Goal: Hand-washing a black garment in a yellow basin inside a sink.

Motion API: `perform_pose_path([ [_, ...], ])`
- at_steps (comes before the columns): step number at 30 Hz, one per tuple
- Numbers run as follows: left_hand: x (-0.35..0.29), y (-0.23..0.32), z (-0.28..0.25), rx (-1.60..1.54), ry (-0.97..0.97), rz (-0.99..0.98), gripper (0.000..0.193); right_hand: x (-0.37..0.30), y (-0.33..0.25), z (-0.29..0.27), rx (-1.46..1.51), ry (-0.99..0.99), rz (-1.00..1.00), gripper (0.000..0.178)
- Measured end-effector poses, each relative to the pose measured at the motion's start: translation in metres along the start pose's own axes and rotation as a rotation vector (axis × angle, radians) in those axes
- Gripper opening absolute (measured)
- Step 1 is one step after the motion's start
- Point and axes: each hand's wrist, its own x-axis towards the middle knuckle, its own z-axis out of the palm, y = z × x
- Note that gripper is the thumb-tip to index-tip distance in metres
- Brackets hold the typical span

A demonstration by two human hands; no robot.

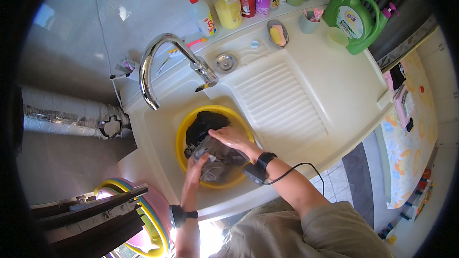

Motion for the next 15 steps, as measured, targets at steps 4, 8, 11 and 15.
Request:
perform_pose_path([
  [4,0.016,-0.025,0.013,0.379,-0.075,0.109,0.079,-0.007,-0.002,0.008,-0.274,0.034,0.151,0.061],
  [8,0.007,-0.045,0.021,0.801,0.021,0.214,0.095,-0.018,0.002,0.002,-0.225,0.528,0.157,0.046],
  [11,0.001,-0.049,0.031,0.954,-0.112,0.079,0.093,-0.026,0.002,0.011,-0.674,0.407,-0.123,0.046],
  [15,0.005,-0.055,0.042,1.122,-0.222,-0.124,0.090,-0.037,0.014,0.050,-0.971,0.203,-0.229,0.044],
])
